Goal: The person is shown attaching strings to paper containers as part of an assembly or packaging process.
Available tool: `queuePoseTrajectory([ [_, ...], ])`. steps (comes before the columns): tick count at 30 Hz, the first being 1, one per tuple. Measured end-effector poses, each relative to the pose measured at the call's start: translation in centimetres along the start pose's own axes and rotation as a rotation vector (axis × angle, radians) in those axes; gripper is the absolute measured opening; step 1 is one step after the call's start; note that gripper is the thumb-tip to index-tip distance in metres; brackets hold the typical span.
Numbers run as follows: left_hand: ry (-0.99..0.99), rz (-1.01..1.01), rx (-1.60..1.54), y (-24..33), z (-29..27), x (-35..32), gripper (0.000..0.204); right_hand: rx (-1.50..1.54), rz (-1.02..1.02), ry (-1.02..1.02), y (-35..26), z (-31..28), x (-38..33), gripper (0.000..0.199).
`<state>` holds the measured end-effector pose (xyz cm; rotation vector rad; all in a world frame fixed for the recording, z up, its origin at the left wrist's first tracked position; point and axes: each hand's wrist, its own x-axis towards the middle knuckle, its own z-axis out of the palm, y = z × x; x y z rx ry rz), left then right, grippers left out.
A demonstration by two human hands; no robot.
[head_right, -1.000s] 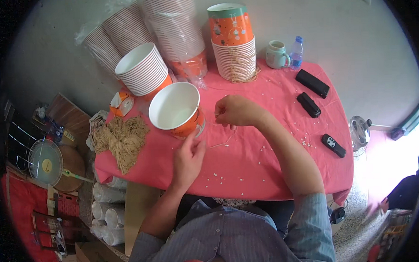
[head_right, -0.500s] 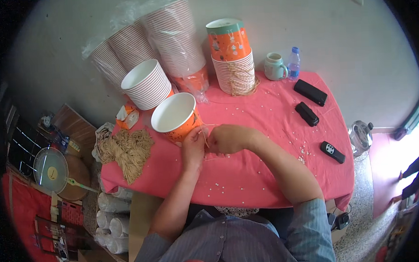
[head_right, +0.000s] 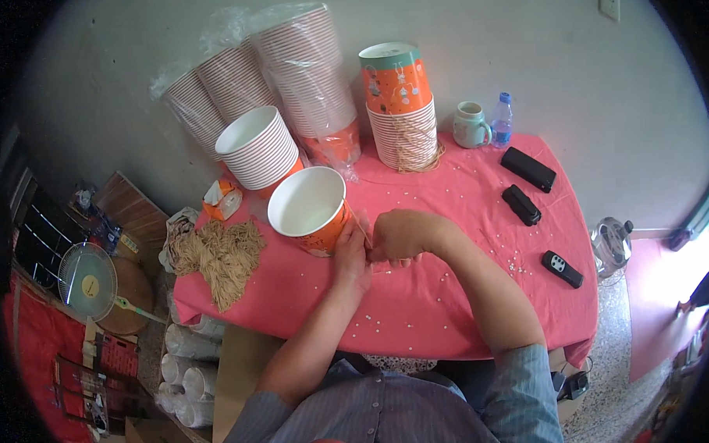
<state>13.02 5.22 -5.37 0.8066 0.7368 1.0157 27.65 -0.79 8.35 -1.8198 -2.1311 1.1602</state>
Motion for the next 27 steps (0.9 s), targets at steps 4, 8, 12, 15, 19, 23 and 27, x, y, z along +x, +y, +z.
queuePoseTrajectory([
  [4, -0.011, 0.027, -0.027, -0.6, -0.3, 0.6, 0.028, -0.014, 0.056, -0.003, -0.4, -0.3, -0.5, 0.033],
  [8, -0.057, 0.002, -0.039, -0.6, -1.2, -0.2, 0.031, -0.035, 0.051, -0.018, -0.5, -0.4, -0.6, 0.035],
  [12, -0.058, -0.05, -0.117, 0.9, -0.5, -2.0, 0.035, -0.062, 0.035, -0.014, 0.6, 0.2, 0.2, 0.032],
  [15, -0.084, -0.079, -0.207, 2.3, 0.6, -2.8, 0.037, -0.173, -0.11, 0.017, 1.5, 1.4, 1.0, 0.031],
  [19, -0.252, -0.089, -0.243, 3.1, -1.1, -2.7, 0.038, -0.262, -0.067, 0.048, -1.3, -0.8, -2.3, 0.03],
  [23, -0.333, -0.115, -0.298, 3.5, -1.5, -3.2, 0.038, 0.062, -0.008, 0.165, 0.0, -2.8, -4.0, 0.03],
  [27, -0.329, -0.115, -0.314, 3.7, -0.7, -3.6, 0.038, 0.214, -0.047, 0.2, 0.6, -1.9, -2.3, 0.029],
])
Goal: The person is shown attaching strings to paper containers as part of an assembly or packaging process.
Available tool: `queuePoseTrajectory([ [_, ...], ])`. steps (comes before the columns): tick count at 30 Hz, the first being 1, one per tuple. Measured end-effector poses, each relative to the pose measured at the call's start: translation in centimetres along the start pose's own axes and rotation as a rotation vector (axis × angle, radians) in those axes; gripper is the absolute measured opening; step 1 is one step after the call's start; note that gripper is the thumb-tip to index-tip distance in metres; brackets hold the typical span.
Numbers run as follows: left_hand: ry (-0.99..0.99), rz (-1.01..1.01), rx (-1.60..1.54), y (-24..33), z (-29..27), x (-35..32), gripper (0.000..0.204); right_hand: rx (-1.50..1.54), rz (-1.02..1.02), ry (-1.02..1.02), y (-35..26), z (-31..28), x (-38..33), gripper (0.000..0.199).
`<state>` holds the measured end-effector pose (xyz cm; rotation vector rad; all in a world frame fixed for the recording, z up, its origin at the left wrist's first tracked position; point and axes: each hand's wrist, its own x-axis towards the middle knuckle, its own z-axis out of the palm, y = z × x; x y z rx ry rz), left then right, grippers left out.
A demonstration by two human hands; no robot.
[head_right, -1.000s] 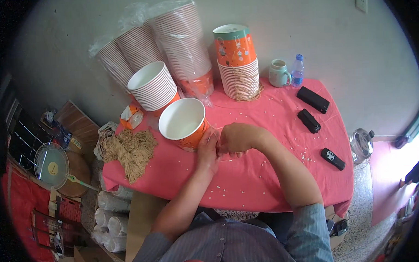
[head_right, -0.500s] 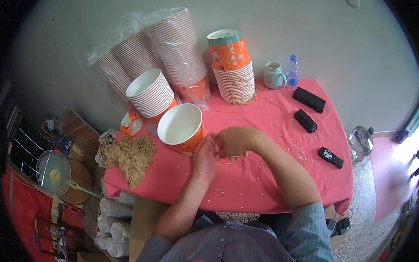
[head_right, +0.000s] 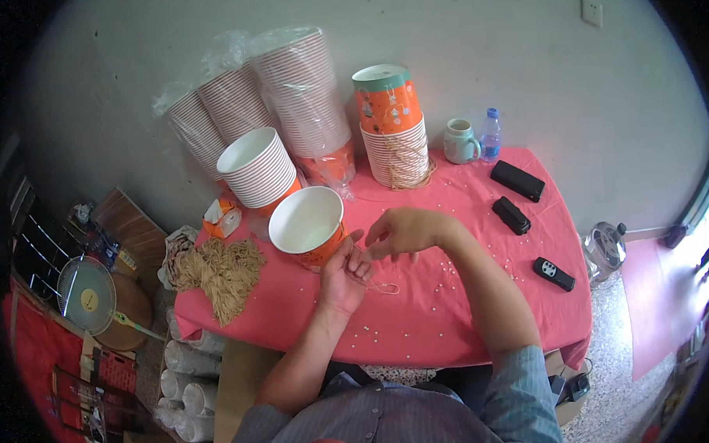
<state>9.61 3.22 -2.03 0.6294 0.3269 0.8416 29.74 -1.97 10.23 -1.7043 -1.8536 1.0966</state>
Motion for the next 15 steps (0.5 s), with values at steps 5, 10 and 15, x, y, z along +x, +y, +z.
queuePoseTrajectory([
  [5, 0.023, -0.008, 0.006, 0.0, -0.2, -0.3, 0.039, 0.033, -0.084, -0.08, 2.3, 1.1, 2.7, 0.025],
  [10, 0.031, 0.014, 0.059, 0.3, -0.3, -1.1, 0.045, 0.066, -0.086, -0.118, 3.0, 1.2, 3.3, 0.022],
  [15, 0.014, 0.018, 0.058, 0.5, -1.5, -1.1, 0.05, 0.101, -0.081, -0.123, 2.4, 1.5, 3.3, 0.031],
])
